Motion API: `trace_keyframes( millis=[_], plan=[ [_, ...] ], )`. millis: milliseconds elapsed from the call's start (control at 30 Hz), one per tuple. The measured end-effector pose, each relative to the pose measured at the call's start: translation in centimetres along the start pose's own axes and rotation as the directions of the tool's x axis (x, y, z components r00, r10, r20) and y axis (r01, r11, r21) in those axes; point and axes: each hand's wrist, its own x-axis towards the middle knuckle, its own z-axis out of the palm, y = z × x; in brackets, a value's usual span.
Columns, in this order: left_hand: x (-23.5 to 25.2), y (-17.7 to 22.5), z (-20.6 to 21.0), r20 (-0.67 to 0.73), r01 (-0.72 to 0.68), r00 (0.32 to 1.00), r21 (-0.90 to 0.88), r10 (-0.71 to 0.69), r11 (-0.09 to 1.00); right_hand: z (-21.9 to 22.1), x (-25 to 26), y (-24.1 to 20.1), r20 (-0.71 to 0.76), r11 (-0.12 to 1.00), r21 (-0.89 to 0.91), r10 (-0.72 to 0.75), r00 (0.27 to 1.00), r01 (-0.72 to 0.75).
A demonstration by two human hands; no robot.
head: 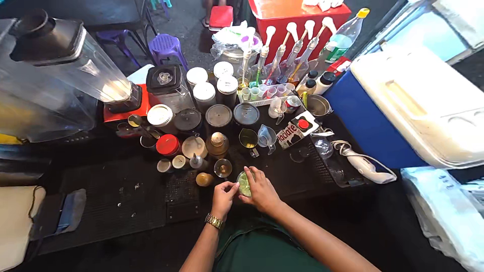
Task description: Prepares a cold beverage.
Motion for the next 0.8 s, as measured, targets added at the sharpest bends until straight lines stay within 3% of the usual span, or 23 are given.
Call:
trace_keyframes(
  millis=[333,533,667,733,800],
  plan=[
    [1.5,-0.9,-0.6,0.111,0.011,0.994,-0.076,-0.003,0.997,0.0,0.4,-1.1,0.058,0.991,-0.108,0.091,0.994,-0.085],
    [2.1,-0.6,-1.1,0.231,0.138,0.966,-0.066,-0.119,0.988,-0.8,0.6,-1.3,0.111,0.988,-0.114,0.118,0.987,-0.106],
    [0.4,0.1,-2.0,0.089,0.131,0.987,0.072,-0.137,0.989,-2.7,1.4,-3.0,0.202,0.993,-0.013,0.116,0.972,-0.116],
    [-1.1,0.2,-2.7,0.041,0.08,0.995,0.12,-0.086,0.99,-2.5,1.0,-2.6,0.157,0.993,0.066,0.087,0.984,-0.098],
    [-2.5,0.5,-2.9,0.082,0.014,0.996,0.16,-0.028,0.987,-2.7,-0.8,-0.9,0.097,0.975,0.181,0.11,0.989,-0.127]
  ],
)
